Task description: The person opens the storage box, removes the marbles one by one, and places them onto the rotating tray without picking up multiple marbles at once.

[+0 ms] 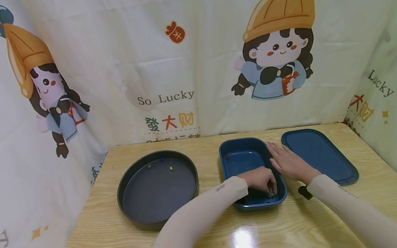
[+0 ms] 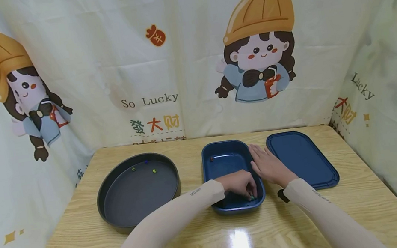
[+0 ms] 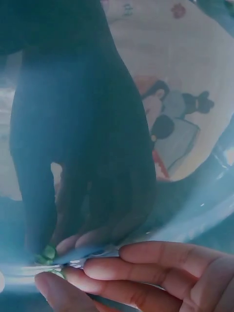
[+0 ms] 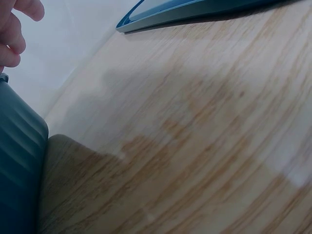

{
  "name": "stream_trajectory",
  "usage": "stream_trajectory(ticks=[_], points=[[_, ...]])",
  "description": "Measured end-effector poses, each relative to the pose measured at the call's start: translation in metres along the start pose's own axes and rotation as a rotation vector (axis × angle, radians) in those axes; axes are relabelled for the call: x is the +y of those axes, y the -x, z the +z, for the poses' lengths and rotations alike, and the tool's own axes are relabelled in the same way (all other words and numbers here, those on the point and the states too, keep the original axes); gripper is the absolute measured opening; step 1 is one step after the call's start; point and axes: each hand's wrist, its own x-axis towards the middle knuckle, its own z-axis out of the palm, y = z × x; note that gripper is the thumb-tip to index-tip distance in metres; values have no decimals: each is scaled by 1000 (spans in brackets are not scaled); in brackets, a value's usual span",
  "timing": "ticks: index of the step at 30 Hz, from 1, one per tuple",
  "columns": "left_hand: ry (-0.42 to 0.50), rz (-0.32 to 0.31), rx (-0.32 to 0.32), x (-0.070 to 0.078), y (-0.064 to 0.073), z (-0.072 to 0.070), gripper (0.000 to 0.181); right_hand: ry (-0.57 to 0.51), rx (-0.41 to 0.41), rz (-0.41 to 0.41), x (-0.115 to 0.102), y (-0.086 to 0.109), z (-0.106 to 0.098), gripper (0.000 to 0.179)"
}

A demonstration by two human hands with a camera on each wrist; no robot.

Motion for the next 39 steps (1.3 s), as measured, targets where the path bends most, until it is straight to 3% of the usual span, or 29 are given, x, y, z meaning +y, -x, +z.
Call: stream_trajectory(ticks=[7, 18, 27, 39], points=[[9, -14, 13, -3, 5, -8, 9, 10, 1, 0, 0, 1, 0, 56], [30, -13, 82, 3, 24, -37, 10, 19, 0, 0, -1, 1, -1, 56], [25, 2, 133, 14, 43, -63, 12, 5, 5, -3, -1, 2, -1, 56], [49, 1, 197, 24, 79, -81, 15, 25, 6, 10, -2, 1, 0, 56]])
